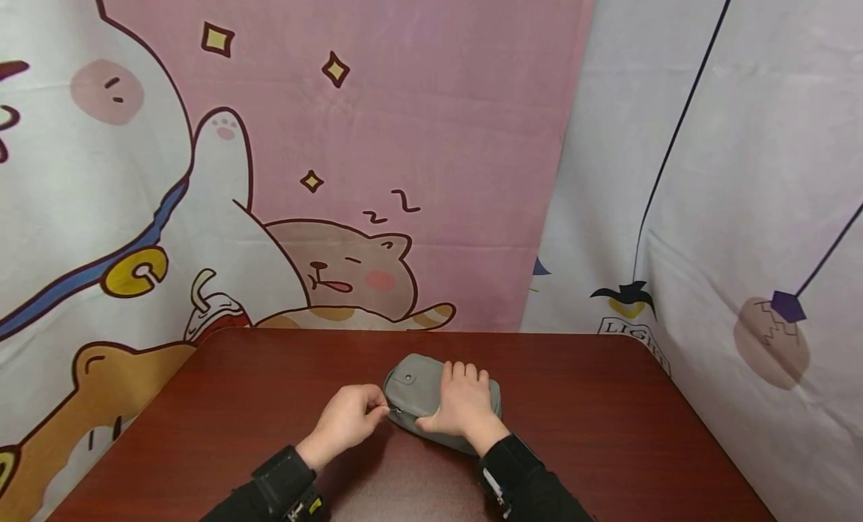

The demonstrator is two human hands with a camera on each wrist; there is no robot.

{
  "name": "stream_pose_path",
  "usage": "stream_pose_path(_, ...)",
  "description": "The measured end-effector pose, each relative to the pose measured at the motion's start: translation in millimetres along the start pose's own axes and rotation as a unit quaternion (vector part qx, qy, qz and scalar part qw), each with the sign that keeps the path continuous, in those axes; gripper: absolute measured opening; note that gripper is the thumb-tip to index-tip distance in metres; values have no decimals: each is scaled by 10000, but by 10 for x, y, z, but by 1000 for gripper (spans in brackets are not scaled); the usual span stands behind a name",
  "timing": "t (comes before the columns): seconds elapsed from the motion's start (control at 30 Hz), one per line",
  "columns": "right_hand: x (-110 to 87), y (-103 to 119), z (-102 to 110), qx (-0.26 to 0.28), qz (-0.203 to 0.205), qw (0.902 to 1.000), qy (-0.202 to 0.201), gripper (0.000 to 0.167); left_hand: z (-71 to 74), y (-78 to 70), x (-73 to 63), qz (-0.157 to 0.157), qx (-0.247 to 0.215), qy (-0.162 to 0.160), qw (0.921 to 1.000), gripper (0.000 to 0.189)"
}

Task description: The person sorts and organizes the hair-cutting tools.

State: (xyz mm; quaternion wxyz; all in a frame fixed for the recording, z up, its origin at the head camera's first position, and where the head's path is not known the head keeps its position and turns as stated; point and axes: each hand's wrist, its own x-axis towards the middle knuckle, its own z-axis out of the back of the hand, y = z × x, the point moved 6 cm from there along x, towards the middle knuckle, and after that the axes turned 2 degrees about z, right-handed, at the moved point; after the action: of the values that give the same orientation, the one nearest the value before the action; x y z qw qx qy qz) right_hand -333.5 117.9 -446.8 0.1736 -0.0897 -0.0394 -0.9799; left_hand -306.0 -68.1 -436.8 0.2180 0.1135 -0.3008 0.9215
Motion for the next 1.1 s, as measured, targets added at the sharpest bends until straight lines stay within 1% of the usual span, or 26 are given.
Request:
stream_pose_path(0.1, -3, -3, -15, -14, 7, 10000, 3, 111, 16, 5, -3, -25, 61, -36, 10000, 15)
stream_pose_path(0.23, -8, -12, -31, -6, 33, 10000, -45, 111, 62, 34, -11, -41, 75, -170, 9998, 16)
stream_pose_path(0.43, -16, -20, -16, -1, 193, 9997, -155, 110, 109, 130, -33, -8, 77, -355, 9993, 16)
stream_pose_path(0.6, -27, -19, -16, -6, 336, 9992, -215, 110, 126, 145, -55, 14, -51, -317, 9995, 15)
stream_pose_path(0.77, -34, -25, -22, -16, 473, 9987, -195, 110, 136, 166, -60, 66, -39, -291, 9995, 17)
stream_pose_path(0.93, -57, -26, -6, -62, 723, 9971, -224, 108, 123, 195, -65, 162, -135, -125, 9997, 16)
stream_pose_path(1.1, -69, -43, 2, -148, 928, 9952, -277, 108, 125, 196, -79, 101, -164, -50, 9998, 18)
